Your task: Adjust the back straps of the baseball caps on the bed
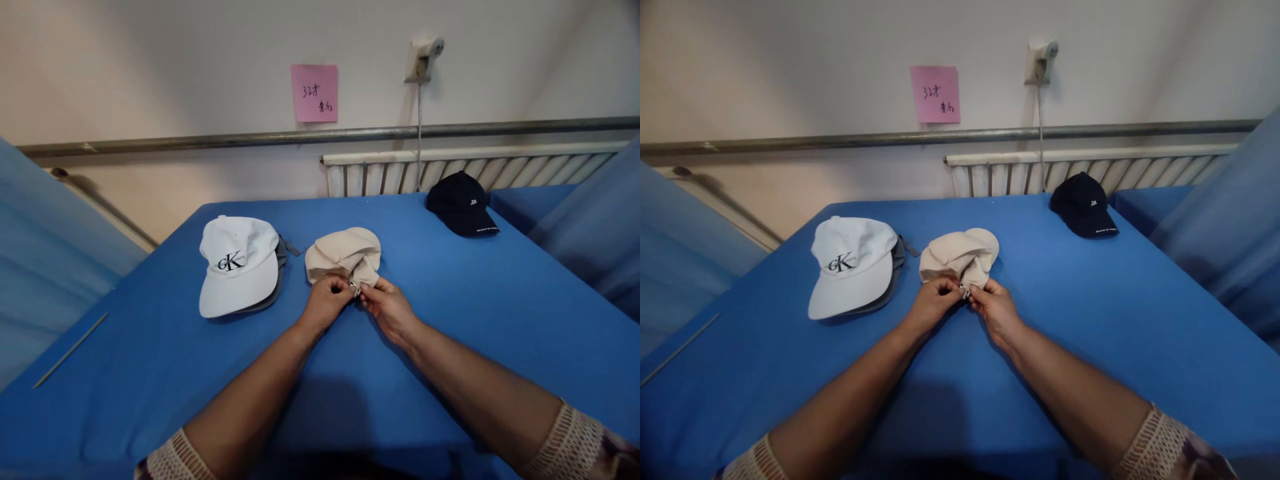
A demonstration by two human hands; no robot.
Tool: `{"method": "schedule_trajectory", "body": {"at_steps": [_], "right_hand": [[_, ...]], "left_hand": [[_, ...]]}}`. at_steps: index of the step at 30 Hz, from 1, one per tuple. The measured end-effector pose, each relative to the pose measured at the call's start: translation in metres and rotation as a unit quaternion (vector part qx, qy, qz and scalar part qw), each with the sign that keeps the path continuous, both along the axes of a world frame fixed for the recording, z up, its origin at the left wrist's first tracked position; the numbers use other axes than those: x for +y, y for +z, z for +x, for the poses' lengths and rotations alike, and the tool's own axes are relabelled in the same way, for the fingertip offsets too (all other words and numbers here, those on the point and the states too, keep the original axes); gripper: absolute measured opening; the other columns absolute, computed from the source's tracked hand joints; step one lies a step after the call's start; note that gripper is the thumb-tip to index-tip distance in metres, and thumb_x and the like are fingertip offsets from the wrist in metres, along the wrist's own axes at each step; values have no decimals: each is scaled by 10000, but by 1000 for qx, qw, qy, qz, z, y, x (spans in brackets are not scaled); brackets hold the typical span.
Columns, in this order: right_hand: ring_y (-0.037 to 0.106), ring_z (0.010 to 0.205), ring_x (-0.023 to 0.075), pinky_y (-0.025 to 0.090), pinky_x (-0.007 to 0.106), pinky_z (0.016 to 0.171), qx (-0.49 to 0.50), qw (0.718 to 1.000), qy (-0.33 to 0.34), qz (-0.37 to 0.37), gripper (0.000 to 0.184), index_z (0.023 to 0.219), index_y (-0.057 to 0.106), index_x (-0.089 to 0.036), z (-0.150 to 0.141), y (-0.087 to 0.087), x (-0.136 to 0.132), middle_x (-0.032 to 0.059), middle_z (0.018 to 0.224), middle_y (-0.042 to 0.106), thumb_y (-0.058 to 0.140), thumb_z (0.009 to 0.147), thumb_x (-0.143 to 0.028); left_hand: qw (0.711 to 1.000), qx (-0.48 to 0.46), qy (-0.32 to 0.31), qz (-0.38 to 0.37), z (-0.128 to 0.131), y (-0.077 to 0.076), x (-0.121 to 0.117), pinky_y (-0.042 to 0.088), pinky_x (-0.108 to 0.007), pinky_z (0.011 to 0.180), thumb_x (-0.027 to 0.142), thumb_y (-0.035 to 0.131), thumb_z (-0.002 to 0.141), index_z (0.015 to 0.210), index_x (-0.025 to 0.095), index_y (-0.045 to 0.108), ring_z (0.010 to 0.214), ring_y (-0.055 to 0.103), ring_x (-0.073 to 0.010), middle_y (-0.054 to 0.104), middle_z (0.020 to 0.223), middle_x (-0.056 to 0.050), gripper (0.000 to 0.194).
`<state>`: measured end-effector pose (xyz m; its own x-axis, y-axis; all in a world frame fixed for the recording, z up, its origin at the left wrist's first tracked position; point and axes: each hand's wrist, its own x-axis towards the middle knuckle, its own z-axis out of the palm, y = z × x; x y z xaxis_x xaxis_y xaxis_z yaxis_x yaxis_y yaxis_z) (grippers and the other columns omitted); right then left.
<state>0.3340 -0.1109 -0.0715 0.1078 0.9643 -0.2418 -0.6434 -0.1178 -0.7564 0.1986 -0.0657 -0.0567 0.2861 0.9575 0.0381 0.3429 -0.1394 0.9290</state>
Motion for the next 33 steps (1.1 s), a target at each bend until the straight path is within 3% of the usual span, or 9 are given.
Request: {"method": "schedule_trajectory", "body": {"at_steps": [11, 17, 28, 33], "right_hand": [[502, 574, 86, 382, 221, 522, -9, 1000, 18, -3, 269, 811, 716, -179, -2, 0, -2, -4, 693, 651, 844, 607, -297], [486, 573, 88, 356, 229, 531, -64, 998, 16, 17, 266, 830, 728, -181, -2, 1, -3, -9, 662, 632, 827, 625, -320], [482, 571, 89, 360, 244, 542, -18, 1000, 7, 0, 305, 825, 720, -180, -3, 0, -3, -14, 676, 632, 847, 582, -315], [463, 553, 91, 342, 257, 540, -57, 998, 14, 24, 274, 821, 723, -180, -4, 0, -2, -14, 652, 619, 824, 611, -325]], "left_hand": [[999, -25, 31, -35, 0, 1, 0, 345, -228, 525, 289, 667, 633, 548, 158, 537, 539, 457, -94, 552, 568, 19, 204], [996, -28, 74, -33, 1, 1, 0, 339, -231, 528, 258, 646, 608, 516, 161, 514, 545, 450, -98, 537, 568, 23, 187], [994, -57, 63, -62, 2, 2, 0, 332, -229, 529, 297, 656, 587, 507, 158, 503, 552, 441, -96, 540, 574, 15, 222], [994, -51, 71, -64, 2, 1, 1, 327, -237, 528, 284, 648, 581, 496, 163, 490, 539, 435, -96, 533, 563, 16, 216]]}}
